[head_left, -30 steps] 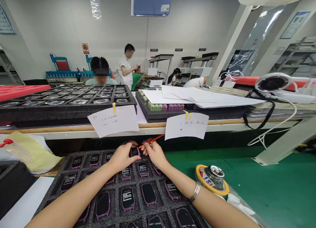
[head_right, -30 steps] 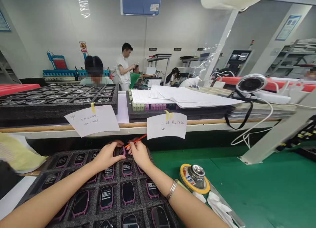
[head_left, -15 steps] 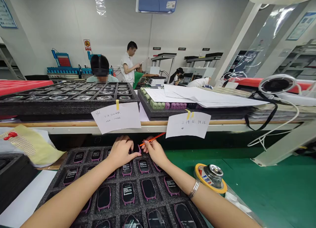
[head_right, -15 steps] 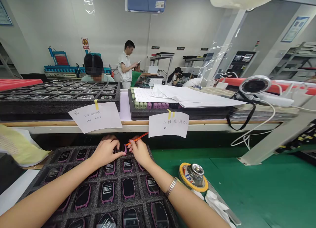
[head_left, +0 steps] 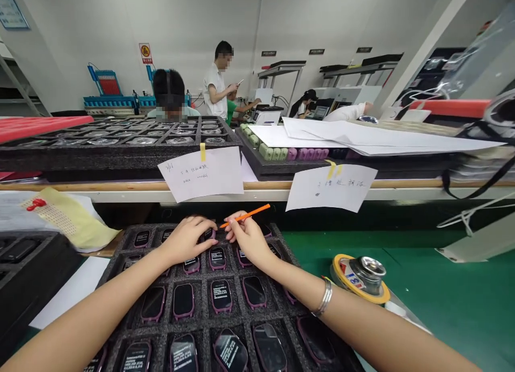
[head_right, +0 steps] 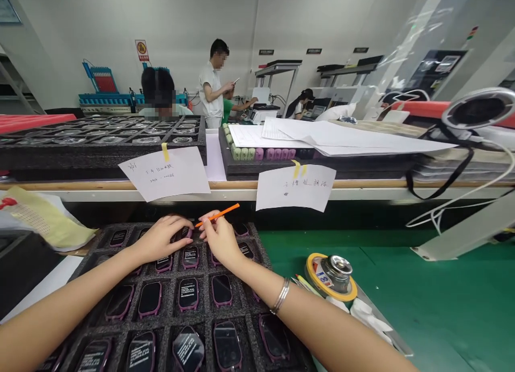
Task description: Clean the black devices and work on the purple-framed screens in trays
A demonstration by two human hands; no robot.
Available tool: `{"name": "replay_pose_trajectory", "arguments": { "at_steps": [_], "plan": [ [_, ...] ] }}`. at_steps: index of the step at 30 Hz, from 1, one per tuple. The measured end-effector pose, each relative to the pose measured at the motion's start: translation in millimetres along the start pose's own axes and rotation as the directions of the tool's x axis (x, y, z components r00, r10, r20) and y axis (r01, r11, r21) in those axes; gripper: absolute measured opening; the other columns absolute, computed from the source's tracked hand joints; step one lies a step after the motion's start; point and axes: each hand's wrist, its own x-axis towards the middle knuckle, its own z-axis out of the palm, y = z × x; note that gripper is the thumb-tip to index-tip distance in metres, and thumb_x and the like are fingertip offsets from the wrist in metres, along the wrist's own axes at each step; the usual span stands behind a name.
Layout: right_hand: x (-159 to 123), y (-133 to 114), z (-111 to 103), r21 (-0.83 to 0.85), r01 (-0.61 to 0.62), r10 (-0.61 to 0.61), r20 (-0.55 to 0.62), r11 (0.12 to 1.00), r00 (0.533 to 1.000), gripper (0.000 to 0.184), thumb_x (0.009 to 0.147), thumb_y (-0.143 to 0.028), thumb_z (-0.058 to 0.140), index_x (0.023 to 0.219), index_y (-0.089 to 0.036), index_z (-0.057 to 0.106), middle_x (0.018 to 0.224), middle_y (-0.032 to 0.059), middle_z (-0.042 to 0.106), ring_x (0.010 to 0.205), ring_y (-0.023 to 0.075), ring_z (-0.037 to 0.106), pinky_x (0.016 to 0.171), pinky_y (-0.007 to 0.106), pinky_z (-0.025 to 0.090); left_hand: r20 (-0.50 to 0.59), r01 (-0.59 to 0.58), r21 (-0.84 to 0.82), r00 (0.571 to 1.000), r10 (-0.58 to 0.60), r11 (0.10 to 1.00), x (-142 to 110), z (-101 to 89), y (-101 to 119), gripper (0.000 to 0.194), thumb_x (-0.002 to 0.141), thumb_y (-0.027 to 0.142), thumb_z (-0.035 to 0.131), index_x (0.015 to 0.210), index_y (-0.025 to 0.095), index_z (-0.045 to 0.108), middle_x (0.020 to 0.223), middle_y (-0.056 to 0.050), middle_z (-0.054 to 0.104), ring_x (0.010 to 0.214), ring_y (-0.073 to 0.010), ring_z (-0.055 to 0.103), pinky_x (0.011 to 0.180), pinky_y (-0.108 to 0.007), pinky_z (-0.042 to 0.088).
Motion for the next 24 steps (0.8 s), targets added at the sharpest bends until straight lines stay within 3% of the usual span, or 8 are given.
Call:
{"name": "replay_pose_trajectory", "arguments": {
  "at_steps": [8,16,24],
  "plan": [
    [6.1,8.2,19.3,-0.001,0.039,-0.039,-0.021,0.999,0.999,0.028,0.094,-0.048,0.053,0.09,-0.021,0.056,0.074,0.0006,0.062,0.06,0.0142,0.065,0.057,0.027,0.056,-0.037,-0.014,-0.141,0.999,0.009,0.99,-1.1,5.9,-9.5,0.017,0.092,0.031,0.068,0.107,0.024,0.065,0.114,-0.004,0.073,0.113,-0.0235,0.066,0.101,-0.04,0.049],
    [7.7,15.1,16.4,-0.004,-0.007,0.007,-0.018,1.0,1.0,0.03,0.095,-0.05,0.053,0.093,-0.02,0.055,0.075,0.002,0.065,0.06,0.0147,0.067,0.058,0.029,0.059,-0.077,0.133,-0.232,0.985,-0.155,0.964,-1.6,10.0,-9.3,0.05,0.083,0.036,0.077,0.123,0.021,0.05,0.121,-0.008,0.07,0.112,-0.0258,0.069,0.098,-0.044,0.054],
    [6.9,14.2,14.0,-0.025,-0.021,0.021,0.008,0.999,1.0,0.03,0.095,-0.05,0.053,0.091,-0.021,0.053,0.071,0.0002,0.064,0.059,0.0149,0.067,0.058,0.029,0.059,-0.062,0.165,-0.237,0.981,-0.184,0.957,-0.6,9.2,-6.0,0.049,0.081,0.033,0.079,0.119,0.02,0.051,0.12,-0.008,0.071,0.113,-0.0256,0.068,0.099,-0.044,0.054]
  ]
}}
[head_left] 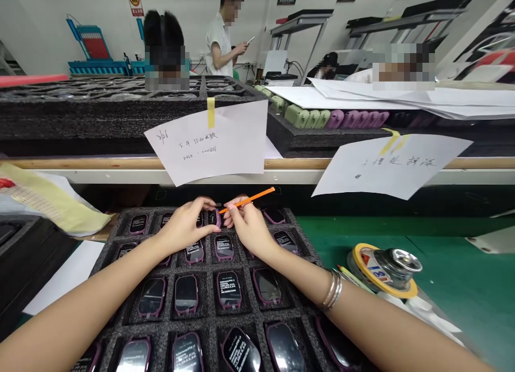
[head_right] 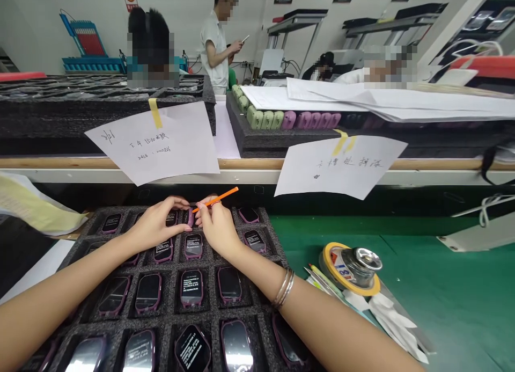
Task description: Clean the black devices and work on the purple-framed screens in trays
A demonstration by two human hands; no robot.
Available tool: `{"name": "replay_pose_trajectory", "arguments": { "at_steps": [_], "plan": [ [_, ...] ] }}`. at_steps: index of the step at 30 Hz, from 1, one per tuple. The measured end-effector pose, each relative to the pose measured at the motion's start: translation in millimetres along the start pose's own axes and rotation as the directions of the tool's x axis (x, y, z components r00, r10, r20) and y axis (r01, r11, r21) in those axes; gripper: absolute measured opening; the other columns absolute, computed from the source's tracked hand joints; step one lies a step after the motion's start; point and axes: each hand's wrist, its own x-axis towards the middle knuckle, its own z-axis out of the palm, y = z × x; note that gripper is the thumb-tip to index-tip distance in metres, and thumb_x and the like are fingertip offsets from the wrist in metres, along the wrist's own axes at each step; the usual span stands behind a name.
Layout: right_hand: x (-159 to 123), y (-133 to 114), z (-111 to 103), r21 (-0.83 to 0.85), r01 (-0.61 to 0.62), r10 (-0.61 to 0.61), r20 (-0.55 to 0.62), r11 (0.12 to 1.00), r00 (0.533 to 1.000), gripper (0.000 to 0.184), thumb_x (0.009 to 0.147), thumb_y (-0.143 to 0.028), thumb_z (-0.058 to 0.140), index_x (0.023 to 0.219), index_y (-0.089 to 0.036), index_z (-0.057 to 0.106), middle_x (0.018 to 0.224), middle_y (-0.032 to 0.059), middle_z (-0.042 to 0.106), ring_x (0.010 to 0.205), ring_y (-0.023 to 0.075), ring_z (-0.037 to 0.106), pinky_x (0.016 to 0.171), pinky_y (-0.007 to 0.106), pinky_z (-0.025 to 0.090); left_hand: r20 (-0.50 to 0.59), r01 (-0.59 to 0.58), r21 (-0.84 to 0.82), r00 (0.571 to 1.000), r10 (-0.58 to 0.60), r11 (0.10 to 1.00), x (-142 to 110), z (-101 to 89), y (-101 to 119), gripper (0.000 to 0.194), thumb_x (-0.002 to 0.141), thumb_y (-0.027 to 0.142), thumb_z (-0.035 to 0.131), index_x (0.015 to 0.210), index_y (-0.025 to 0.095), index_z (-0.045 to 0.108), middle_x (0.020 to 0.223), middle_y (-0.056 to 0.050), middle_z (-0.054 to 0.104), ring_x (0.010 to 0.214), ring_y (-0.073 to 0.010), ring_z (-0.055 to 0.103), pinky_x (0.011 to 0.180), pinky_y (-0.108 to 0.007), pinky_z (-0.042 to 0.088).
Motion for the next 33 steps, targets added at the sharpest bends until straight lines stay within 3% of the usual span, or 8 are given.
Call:
{"name": "replay_pose_trajectory", "arguments": {
  "at_steps": [7,11,14,18,23,28,33],
  "plan": [
    [0.4,-0.4,-0.6,-0.014,0.002,-0.001,0.007,1.0,1.0,0.025,0.095,-0.046,0.053,0.091,-0.021,0.053,0.071,0.0001,0.064,0.06,0.0148,0.067,0.058,0.028,0.057,-0.005,-0.038,0.033,0.999,0.038,0.999,-0.3,1.5,-3.0,0.046,0.084,0.034,0.075,0.121,0.021,0.052,0.12,-0.007,0.069,0.111,-0.0251,0.067,0.099,-0.043,0.053],
    [0.4,0.0,0.0,-0.009,0.009,-0.009,0.009,1.0,1.0,0.025,0.094,-0.046,0.053,0.089,-0.022,0.052,0.069,-0.0003,0.063,0.059,0.0153,0.066,0.057,0.028,0.057,-0.025,-0.086,0.116,0.996,0.089,0.99,-5.9,-2.1,8.8,0.039,0.088,0.036,0.069,0.122,0.019,0.057,0.117,-0.011,0.064,0.111,-0.0297,0.059,0.099,-0.049,0.048],
    [-1.9,-4.6,-0.3,-0.006,0.026,-0.026,-0.007,1.0,1.0,0.025,0.096,-0.047,0.049,0.092,-0.022,0.052,0.073,0.001,0.065,0.063,0.016,0.067,0.061,0.03,0.058,0.061,-0.186,0.152,0.982,0.178,0.971,-14.0,-1.3,25.4,0.024,0.092,0.041,0.065,0.108,0.023,0.068,0.108,-0.008,0.063,0.106,-0.0274,0.057,0.097,-0.045,0.046],
    [-10.3,-21.7,-5.0,-0.021,0.066,-0.066,-0.006,0.998,0.998,0.024,0.095,-0.046,0.054,0.089,-0.023,0.057,0.08,0.0028,0.068,0.074,0.0181,0.069,0.072,0.032,0.056,0.213,-0.3,0.161,0.941,0.264,0.94,-23.1,3.4,45.1,0.026,0.089,0.049,0.069,0.105,0.029,0.073,0.118,-0.007,0.062,0.114,-0.0279,0.054,0.101,-0.043,0.044],
    [-27.8,-39.9,-15.6,0.027,0.028,-0.029,0.033,0.999,0.999,0.028,0.093,-0.049,0.057,0.088,-0.022,0.058,0.079,0.0031,0.069,0.072,0.0178,0.069,0.071,0.032,0.057,0.213,-0.274,0.216,0.95,0.229,0.937,-33.9,-3.5,54.6,0.027,0.09,0.043,0.069,0.107,0.022,0.07,0.12,-0.012,0.06,0.118,-0.0331,0.052,0.102,-0.053,0.042],
    [-46.9,-36.8,-17.3,0.085,-0.039,0.033,0.07,0.996,0.997,0.032,0.094,-0.053,0.057,0.088,-0.022,0.054,0.073,0.0022,0.068,0.061,0.0151,0.065,0.058,0.028,0.055,0.052,-0.124,0.095,0.991,0.119,0.988,-53.2,-4.9,41.9,0.024,0.095,0.03,0.061,0.118,0.027,0.066,0.13,-0.009,0.061,0.124,-0.0293,0.054,0.106,-0.051,0.045],
    [-50.2,-27.3,-10.9,0.088,-0.048,0.042,0.072,0.995,0.997,0.032,0.094,-0.054,0.056,0.088,-0.022,0.053,0.073,0.0008,0.065,0.061,0.0147,0.064,0.059,0.028,0.054,0.059,-0.161,0.036,0.986,0.159,0.986,-56.1,4.9,30.9,0.027,0.096,0.025,0.062,0.122,0.029,0.067,0.123,-0.007,0.071,0.126,-0.0268,0.058,0.107,-0.049,0.047]
  ]
}}
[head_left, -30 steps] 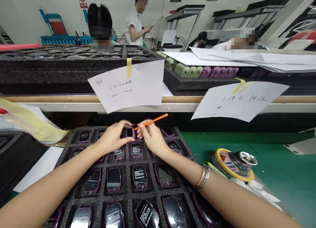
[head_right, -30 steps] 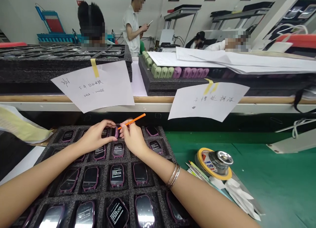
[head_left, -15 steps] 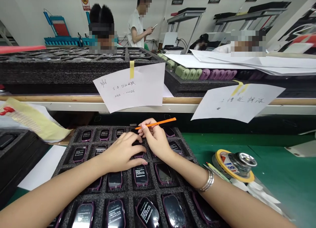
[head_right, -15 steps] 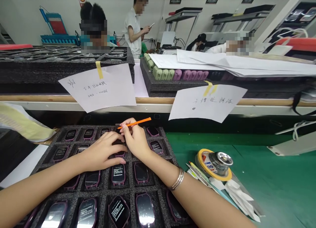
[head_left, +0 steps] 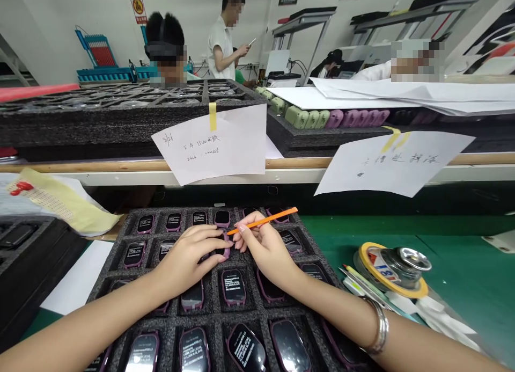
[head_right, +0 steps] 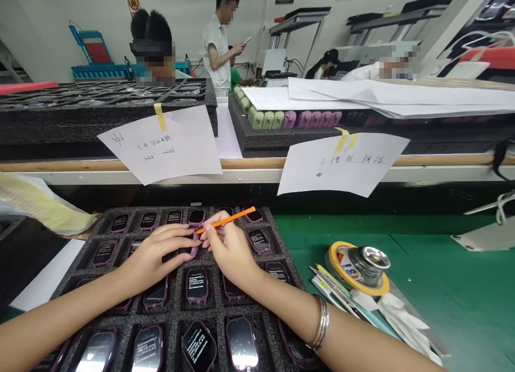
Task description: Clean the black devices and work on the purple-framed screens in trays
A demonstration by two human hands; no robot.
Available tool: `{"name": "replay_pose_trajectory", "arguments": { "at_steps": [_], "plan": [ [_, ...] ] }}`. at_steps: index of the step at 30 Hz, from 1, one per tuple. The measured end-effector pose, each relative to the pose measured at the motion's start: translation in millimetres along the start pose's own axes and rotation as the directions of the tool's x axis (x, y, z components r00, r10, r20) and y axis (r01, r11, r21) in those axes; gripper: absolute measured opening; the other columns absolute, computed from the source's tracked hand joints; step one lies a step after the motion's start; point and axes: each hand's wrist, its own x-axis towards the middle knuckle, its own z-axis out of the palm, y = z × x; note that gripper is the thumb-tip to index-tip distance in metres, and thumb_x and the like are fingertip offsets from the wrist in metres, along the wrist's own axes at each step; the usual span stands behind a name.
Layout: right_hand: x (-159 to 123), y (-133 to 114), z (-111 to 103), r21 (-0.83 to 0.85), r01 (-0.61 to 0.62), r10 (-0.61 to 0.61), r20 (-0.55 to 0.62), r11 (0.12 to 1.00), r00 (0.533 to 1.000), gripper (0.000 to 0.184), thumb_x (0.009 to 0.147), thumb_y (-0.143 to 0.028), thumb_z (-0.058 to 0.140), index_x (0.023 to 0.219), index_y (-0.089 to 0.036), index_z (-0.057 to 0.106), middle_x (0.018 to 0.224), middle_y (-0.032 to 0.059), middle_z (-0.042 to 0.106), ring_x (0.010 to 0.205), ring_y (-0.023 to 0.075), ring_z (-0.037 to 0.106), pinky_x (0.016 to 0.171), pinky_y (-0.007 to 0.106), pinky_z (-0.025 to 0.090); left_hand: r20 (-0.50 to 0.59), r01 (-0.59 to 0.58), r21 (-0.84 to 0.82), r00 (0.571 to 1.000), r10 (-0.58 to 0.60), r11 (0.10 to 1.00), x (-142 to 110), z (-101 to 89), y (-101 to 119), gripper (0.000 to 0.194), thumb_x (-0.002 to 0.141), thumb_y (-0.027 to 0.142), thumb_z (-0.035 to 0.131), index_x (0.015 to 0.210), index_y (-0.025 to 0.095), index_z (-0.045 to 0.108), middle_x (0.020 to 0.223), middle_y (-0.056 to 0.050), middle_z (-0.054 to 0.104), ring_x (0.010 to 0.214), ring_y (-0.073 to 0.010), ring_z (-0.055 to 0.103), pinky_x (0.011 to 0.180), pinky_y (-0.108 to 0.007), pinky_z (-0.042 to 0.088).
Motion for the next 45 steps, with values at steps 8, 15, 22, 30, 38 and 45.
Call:
{"name": "replay_pose_trajectory", "arguments": {
  "at_steps": [8,15,22,30,38,45],
  "plan": [
    [1.2,4.4,-1.2,-0.033,-0.016,0.016,-0.006,0.999,1.0,0.025,0.097,-0.046,0.052,0.087,-0.023,0.049,0.069,-0.0024,0.06,0.057,0.0132,0.06,0.056,0.026,0.049,-0.004,-0.011,0.003,1.0,0.011,1.0,7.3,-3.0,5.3,0.019,0.095,0.023,0.062,0.113,0.025,0.066,0.116,-0.007,0.067,0.115,-0.0244,0.06,0.1,-0.044,0.05],
    [-0.2,2.3,-0.2,-0.039,-0.029,0.03,0.024,0.999,0.999,0.022,0.097,-0.042,0.051,0.087,-0.023,0.049,0.069,-0.0028,0.06,0.058,0.0133,0.061,0.057,0.026,0.05,-0.003,-0.015,-0.016,1.0,0.015,1.0,6.9,-1.3,2.9,0.019,0.094,0.023,0.063,0.113,0.026,0.063,0.114,-0.005,0.067,0.114,-0.0233,0.059,0.101,-0.041,0.049],
    [0.3,1.5,-0.7,-0.07,-0.026,0.029,0.042,0.997,0.999,0.02,0.098,-0.04,0.05,0.087,-0.023,0.048,0.069,-0.0024,0.059,0.059,0.0138,0.06,0.057,0.027,0.05,-0.031,0.069,-0.021,0.997,-0.07,0.997,5.5,-1.2,3.8,0.036,0.09,0.024,0.068,0.121,0.022,0.05,0.116,-0.007,0.065,0.111,-0.0247,0.061,0.097,-0.042,0.052],
    [1.1,0.6,-2.6,-0.1,-0.003,0.009,0.066,0.995,0.998,0.018,0.098,-0.037,0.051,0.086,-0.023,0.049,0.071,-0.0015,0.058,0.062,0.015,0.06,0.059,0.029,0.049,-0.028,0.084,-0.022,0.996,-0.084,0.996,6.7,-2.2,3.9,0.035,0.089,0.024,0.068,0.119,0.021,0.049,0.114,-0.008,0.063,0.109,-0.0251,0.06,0.096,-0.043,0.051],
    [-10.4,-15.7,-10.4,-0.023,0.019,-0.018,0.03,1.0,0.999,0.024,0.098,-0.045,0.05,0.089,-0.023,0.049,0.073,-0.0014,0.061,0.062,0.0139,0.061,0.061,0.028,0.051,0.088,-0.162,0.019,0.983,0.16,0.987,-2.3,-9.6,39.7,0.01,0.098,0.028,0.057,0.106,0.024,0.062,0.103,-0.005,0.062,0.099,-0.0231,0.058,0.089,-0.041,0.048],
    [-36.8,-24.1,-17.5,0.092,-0.128,0.123,0.057,0.988,0.991,0.033,0.092,-0.053,0.061,0.088,-0.022,0.052,0.075,-0.0008,0.064,0.058,0.0109,0.058,0.058,0.026,0.048,0.231,-0.101,0.088,0.97,0.078,0.991,-15.0,-5.1,64.6,0.02,0.095,0.033,0.062,0.11,0.02,0.063,0.122,-0.012,0.056,0.119,-0.0343,0.051,0.1,-0.056,0.044]
  ]
}}
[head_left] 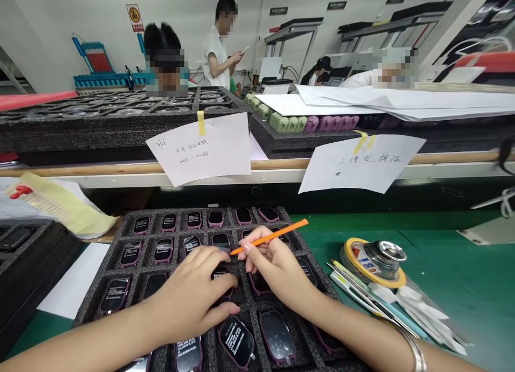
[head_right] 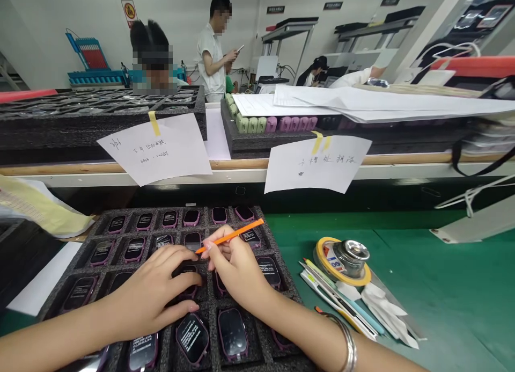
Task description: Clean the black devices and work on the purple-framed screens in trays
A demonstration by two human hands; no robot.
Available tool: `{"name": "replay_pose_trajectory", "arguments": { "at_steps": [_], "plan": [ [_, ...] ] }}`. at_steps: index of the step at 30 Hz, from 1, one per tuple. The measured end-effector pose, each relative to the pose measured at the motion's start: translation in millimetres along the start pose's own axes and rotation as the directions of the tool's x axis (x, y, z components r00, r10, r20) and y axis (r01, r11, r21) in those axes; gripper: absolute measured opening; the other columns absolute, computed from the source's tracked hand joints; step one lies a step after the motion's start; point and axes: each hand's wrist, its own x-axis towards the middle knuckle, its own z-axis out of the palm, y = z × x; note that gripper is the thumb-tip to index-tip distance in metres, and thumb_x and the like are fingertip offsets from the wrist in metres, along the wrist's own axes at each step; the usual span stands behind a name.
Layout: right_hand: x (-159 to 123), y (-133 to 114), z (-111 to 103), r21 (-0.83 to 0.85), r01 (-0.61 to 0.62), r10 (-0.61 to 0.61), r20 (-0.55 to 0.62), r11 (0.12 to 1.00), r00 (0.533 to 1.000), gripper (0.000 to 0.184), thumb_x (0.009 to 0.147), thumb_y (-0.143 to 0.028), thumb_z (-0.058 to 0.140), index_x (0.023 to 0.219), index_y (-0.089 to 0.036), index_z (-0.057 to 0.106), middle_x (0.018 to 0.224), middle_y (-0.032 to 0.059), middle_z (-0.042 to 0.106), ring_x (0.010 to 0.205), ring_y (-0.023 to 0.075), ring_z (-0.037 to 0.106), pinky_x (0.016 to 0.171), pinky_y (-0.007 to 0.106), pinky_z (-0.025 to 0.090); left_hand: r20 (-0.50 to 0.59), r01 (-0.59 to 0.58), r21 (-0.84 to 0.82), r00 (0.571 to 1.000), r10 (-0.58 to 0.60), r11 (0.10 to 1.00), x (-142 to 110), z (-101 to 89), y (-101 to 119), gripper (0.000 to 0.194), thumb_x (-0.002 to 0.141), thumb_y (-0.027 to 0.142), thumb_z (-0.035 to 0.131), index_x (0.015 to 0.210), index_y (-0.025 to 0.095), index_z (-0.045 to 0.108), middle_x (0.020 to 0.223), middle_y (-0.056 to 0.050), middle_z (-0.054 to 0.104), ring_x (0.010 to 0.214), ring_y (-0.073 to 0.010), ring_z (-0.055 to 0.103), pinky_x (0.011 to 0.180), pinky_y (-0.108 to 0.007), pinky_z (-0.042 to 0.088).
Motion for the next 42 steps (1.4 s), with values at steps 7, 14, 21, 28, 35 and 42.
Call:
{"name": "replay_pose_trajectory", "arguments": {
  "at_steps": [7,14,21,28,35,42],
  "plan": [
    [-17.3,8.4,3.3,-0.067,-0.011,0.018,0.1,0.998,0.995,0.029,0.099,-0.05,0.052,0.09,-0.022,0.05,0.075,-0.0016,0.061,0.062,0.0122,0.061,0.059,0.026,0.05,-0.015,0.21,-0.216,0.976,-0.219,0.953,-13.0,5.8,-5.4,0.029,0.094,0.019,0.06,0.119,0.034,0.059,0.125,-0.005,0.052,0.119,-0.0263,0.052,0.1,-0.048,0.047],
    [-15.0,7.7,0.8,-0.177,0.035,-0.008,0.155,0.984,0.988,0.017,0.102,-0.032,0.046,0.09,-0.022,0.051,0.076,-0.0004,0.061,0.065,0.0133,0.062,0.061,0.026,0.051,-0.016,0.221,-0.273,0.972,-0.234,0.936,-9.0,4.5,-7.1,0.026,0.091,0.017,0.062,0.111,0.033,0.06,0.118,-0.003,0.053,0.113,-0.0244,0.054,0.096,-0.043,0.048],
    [-14.0,9.6,1.7,-0.192,0.049,-0.018,0.159,0.98,0.987,0.016,0.102,-0.029,0.046,0.089,-0.021,0.051,0.077,-0.0004,0.061,0.065,0.0129,0.062,0.06,0.026,0.05,-0.039,0.244,-0.278,0.964,-0.265,0.929,-8.8,8.2,-9.5,0.045,0.09,0.019,0.064,0.127,0.032,0.043,0.12,-0.003,0.056,0.115,-0.0239,0.055,0.099,-0.044,0.048],
    [-15.0,9.9,1.7,-0.219,0.084,-0.046,0.174,0.972,0.984,0.014,0.102,-0.028,0.046,0.09,-0.022,0.052,0.079,0.0005,0.062,0.067,0.014,0.063,0.061,0.028,0.051,-0.018,0.261,-0.26,0.961,-0.275,0.93,-9.4,5.6,-6.5,0.044,0.089,0.02,0.063,0.127,0.03,0.043,0.121,-0.005,0.056,0.115,-0.0268,0.054,0.098,-0.048,0.047],
    [-7.7,2.3,-4.4,-0.052,0.051,-0.05,0.016,0.997,0.999,0.017,0.099,-0.037,0.048,0.088,-0.024,0.047,0.071,-0.0027,0.058,0.055,0.0118,0.055,0.052,0.025,0.046,-0.098,0.183,-0.16,0.975,-0.2,0.97,20.7,-1.6,-3.4,0.017,0.092,0.021,0.056,0.109,0.023,0.056,0.109,-0.007,0.059,0.103,-0.0262,0.055,0.092,-0.049,0.047],
    [10.3,6.3,-40.7,-0.167,0.109,-0.147,-0.235,0.98,0.961,0.028,0.095,-0.051,0.052,0.088,-0.024,0.05,0.074,-0.0003,0.062,0.057,0.0134,0.054,0.055,0.027,0.045,-0.118,0.078,-0.039,0.99,-0.082,0.996,81.0,21.5,-10.6,0.028,0.092,0.032,0.065,0.118,0.021,0.066,0.143,-0.016,0.049,0.138,-0.037,0.041,0.112,-0.059,0.037]
  ]
}}
